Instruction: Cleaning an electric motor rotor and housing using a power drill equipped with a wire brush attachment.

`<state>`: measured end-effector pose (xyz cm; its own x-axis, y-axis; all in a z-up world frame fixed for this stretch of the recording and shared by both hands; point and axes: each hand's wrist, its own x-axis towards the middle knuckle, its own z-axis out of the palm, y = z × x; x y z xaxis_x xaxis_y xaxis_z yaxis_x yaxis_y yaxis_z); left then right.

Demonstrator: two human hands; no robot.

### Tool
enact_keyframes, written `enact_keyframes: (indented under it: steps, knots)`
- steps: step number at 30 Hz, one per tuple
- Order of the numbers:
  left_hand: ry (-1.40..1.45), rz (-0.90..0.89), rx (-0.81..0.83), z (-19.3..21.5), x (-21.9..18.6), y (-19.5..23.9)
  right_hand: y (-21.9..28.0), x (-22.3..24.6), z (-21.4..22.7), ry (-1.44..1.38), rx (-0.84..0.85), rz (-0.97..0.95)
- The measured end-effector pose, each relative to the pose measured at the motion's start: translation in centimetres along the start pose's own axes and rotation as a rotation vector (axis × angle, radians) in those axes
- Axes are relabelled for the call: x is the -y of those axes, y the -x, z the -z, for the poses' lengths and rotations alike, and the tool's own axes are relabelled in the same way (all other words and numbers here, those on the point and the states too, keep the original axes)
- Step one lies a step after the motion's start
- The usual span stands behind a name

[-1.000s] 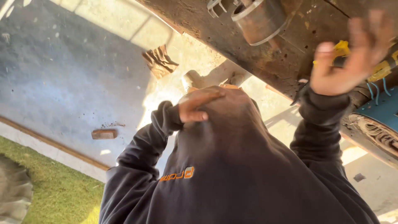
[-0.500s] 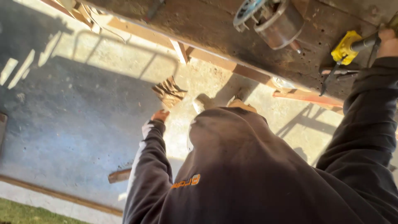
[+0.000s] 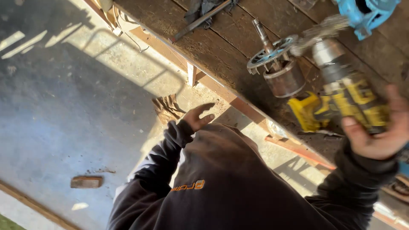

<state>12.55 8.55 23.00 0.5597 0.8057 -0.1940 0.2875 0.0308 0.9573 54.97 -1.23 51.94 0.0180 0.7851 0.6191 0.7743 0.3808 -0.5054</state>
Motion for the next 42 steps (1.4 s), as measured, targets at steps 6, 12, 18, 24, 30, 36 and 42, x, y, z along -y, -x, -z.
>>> enact_keyframes:
  steps: [6,12,18,24,30,36,42]
  knots:
    - [0.196,-0.341,-0.024,-1.5,-10.4,-3.7,-0.8,0.7,-15.9,-0.188,0.309,0.130]
    - [0.890,-0.058,-0.264,2.3,-4.8,-6.4,-3.0,5.6,-27.0,-0.148,0.398,0.132]
    - [0.758,-0.042,-0.430,16.7,-4.6,-11.1,-11.9,7.6,-37.2,-0.239,0.385,0.005]
    - [0.875,-0.188,-0.475,32.0,-4.7,-19.5,-15.8,8.2,-41.4,-0.247,0.338,-0.036]
    - [0.896,-0.156,-0.202,41.3,-0.1,-27.4,-6.5,4.3,-41.7,-0.272,0.411,-0.458]
    - [0.740,-0.045,0.066,45.5,-2.1,-30.9,-5.9,3.9,-41.8,-0.096,0.273,-0.600]
    - [0.757,0.108,0.208,46.5,-2.7,-32.1,-6.8,4.3,-42.7,-0.117,0.411,-0.579]
